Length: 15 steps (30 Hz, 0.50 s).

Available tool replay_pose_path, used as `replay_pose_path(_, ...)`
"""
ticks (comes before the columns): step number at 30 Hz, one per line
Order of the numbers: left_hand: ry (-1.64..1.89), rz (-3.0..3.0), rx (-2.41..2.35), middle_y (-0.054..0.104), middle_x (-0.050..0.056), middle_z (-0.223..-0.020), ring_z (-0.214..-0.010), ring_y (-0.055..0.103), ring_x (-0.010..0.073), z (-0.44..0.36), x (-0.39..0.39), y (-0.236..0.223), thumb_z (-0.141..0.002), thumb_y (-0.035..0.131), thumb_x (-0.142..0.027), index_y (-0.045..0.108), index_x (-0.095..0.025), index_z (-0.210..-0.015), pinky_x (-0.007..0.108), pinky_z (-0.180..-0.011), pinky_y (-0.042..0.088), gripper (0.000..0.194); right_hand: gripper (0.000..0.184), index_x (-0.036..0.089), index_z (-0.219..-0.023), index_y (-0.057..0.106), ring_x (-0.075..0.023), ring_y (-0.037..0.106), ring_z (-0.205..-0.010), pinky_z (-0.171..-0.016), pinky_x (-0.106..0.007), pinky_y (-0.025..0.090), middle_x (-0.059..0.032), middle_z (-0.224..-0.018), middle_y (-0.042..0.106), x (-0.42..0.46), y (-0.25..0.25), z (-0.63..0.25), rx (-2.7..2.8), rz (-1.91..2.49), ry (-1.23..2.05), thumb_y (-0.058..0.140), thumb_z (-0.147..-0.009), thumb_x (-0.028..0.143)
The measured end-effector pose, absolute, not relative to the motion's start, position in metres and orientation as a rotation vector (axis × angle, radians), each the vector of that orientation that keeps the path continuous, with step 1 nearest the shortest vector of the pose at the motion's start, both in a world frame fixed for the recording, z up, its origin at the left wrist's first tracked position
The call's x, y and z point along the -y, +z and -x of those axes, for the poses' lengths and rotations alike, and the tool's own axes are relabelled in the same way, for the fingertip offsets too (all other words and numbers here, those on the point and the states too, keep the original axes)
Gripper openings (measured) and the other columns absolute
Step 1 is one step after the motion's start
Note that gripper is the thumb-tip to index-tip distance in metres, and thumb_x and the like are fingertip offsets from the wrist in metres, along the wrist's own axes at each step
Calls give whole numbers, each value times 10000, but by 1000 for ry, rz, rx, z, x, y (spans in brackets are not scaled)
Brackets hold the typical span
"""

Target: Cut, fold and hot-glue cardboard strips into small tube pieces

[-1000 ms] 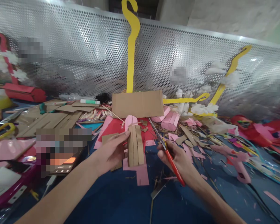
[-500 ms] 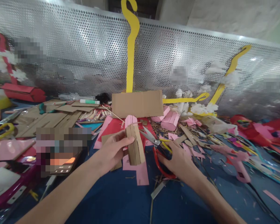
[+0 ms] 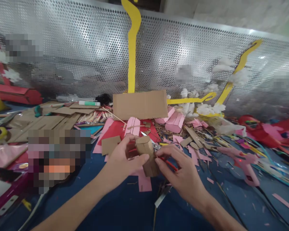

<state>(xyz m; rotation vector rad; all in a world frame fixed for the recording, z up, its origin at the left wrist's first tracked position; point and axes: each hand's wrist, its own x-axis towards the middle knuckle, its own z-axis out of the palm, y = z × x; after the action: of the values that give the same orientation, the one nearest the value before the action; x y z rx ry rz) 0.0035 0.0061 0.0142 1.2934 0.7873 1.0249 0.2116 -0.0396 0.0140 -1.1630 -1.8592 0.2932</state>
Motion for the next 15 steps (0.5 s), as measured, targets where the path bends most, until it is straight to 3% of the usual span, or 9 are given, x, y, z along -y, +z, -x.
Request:
replay_pose_path(4,1051,-1303,-822,773,57,-1026,-927,742,229,-9,2,14,-783,843,-258,509,-230,-1074,387,-851,584,444,68,243,-965,673,-193,678,-898,-797,-307,541,-29,-959,719,41,10,-210,1826,1154,273,659,-946,179)
replay_pose_path(15,1071,-1264,-786,799,66,-1053,-982,765,294,-10,6,17,-765,875,-288,521,-259,-1082,425,-857,595,475,108,240,-895,588,-181,601,-787,-717,-296,490,-28,-876,651,44,13,-208,1826,1246,372,567,-983,180)
